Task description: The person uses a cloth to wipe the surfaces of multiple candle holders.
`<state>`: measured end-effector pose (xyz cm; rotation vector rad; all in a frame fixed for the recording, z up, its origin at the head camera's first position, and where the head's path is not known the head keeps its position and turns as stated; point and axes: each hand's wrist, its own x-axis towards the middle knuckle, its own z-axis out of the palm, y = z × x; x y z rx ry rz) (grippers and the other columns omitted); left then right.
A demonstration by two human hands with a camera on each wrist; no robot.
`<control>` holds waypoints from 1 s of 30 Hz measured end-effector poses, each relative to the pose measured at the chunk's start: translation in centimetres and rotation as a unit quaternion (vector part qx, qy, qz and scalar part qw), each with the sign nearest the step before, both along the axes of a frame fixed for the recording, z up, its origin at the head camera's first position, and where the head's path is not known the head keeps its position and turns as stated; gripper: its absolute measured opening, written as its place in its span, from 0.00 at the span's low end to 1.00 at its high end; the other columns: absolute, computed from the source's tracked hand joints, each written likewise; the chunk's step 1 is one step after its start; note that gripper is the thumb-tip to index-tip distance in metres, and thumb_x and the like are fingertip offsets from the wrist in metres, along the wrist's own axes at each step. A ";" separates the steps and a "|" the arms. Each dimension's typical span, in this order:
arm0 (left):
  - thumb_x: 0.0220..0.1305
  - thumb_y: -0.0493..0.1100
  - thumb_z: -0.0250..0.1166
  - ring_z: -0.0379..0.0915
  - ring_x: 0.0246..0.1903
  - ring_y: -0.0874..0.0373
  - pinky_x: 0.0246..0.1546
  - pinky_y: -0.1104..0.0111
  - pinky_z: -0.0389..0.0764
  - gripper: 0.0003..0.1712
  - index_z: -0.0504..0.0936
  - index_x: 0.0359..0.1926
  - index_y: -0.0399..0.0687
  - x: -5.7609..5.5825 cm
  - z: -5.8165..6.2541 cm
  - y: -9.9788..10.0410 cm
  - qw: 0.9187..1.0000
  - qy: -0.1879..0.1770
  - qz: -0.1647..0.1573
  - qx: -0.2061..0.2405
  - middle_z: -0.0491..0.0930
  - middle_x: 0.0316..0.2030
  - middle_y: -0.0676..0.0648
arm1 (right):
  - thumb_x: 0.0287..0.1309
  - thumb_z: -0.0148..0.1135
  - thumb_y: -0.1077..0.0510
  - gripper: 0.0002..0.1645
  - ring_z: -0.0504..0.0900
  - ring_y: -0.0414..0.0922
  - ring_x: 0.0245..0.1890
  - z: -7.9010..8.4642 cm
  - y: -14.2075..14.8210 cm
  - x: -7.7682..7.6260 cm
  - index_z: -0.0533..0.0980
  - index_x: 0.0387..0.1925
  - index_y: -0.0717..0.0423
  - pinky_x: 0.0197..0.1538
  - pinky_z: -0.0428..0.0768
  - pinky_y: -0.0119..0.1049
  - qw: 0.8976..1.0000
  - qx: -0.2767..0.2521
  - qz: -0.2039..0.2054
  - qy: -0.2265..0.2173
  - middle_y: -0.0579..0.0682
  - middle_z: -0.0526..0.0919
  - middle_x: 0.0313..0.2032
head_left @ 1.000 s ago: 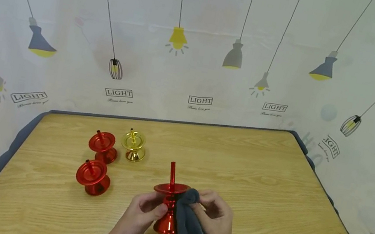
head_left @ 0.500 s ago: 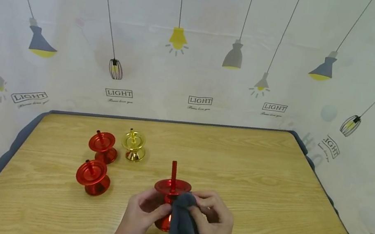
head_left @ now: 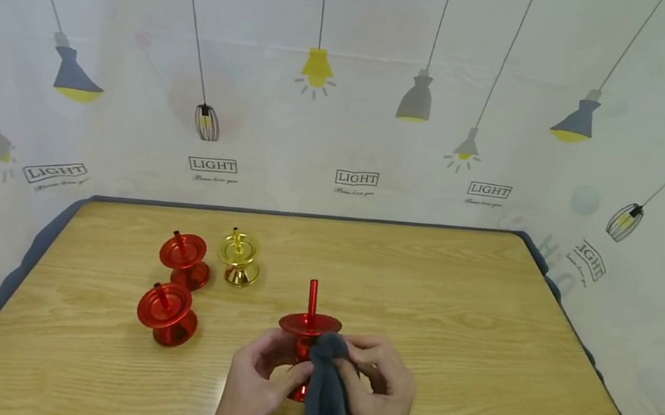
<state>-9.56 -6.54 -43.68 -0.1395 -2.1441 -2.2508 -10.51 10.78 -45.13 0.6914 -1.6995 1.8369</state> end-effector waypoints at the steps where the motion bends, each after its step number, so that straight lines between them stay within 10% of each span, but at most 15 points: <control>1: 0.59 0.36 0.75 0.83 0.41 0.59 0.48 0.70 0.83 0.21 0.82 0.53 0.37 -0.1 0.0 -0.1 1.000 -0.007 -0.001 0.002 0.85 0.44 0.40 | 0.50 0.65 0.83 0.15 0.88 0.44 0.45 0.0 0.0 0.0 0.80 0.38 0.69 0.47 0.86 0.37 1.000 0.002 0.003 0.011 0.57 0.85 0.44; 5: 0.64 0.39 0.71 0.82 0.46 0.59 0.51 0.69 0.82 0.22 0.81 0.57 0.37 -0.2 -0.4 -1.0 0.996 -0.045 -0.059 0.059 0.86 0.47 0.46 | 0.54 0.63 0.82 0.16 0.88 0.42 0.46 -0.1 0.2 0.1 0.80 0.39 0.64 0.46 0.87 0.35 0.998 -0.022 0.049 -0.022 0.51 0.86 0.45; 10: 0.75 0.40 0.59 0.76 0.55 0.59 0.58 0.68 0.78 0.24 0.72 0.66 0.30 -0.3 -0.8 -1.7 0.970 -0.073 -0.167 0.160 0.82 0.54 0.51 | 0.58 0.63 0.78 0.16 0.87 0.39 0.45 0.2 0.5 0.0 0.81 0.39 0.56 0.48 0.86 0.34 0.988 -0.060 0.082 -0.113 0.42 0.87 0.44; 20: 0.64 0.38 0.71 0.81 0.46 0.59 0.50 0.72 0.81 0.24 0.78 0.57 0.31 0.1 0.2 0.0 0.996 -0.071 -0.001 0.048 0.83 0.49 0.40 | 0.51 0.63 0.84 0.16 0.87 0.45 0.46 -0.2 0.1 0.1 0.80 0.38 0.67 0.46 0.87 0.38 1.000 -0.002 0.006 0.007 0.57 0.86 0.45; 24: 0.61 0.40 0.74 0.83 0.46 0.58 0.49 0.70 0.82 0.24 0.80 0.56 0.35 0.0 0.1 -0.1 0.996 -0.078 -0.011 0.049 0.85 0.48 0.42 | 0.53 0.63 0.83 0.15 0.87 0.44 0.46 -0.2 0.1 0.2 0.79 0.38 0.67 0.46 0.87 0.38 1.000 -0.008 0.019 -0.014 0.54 0.86 0.46; 30: 0.71 0.38 0.63 0.78 0.51 0.60 0.55 0.69 0.79 0.21 0.76 0.61 0.31 -0.1 -0.5 -1.1 0.981 -0.066 -0.122 0.135 0.84 0.49 0.52 | 0.56 0.63 0.80 0.14 0.87 0.39 0.44 0.2 0.6 0.3 0.80 0.37 0.60 0.48 0.86 0.34 0.988 -0.054 0.062 -0.127 0.42 0.87 0.43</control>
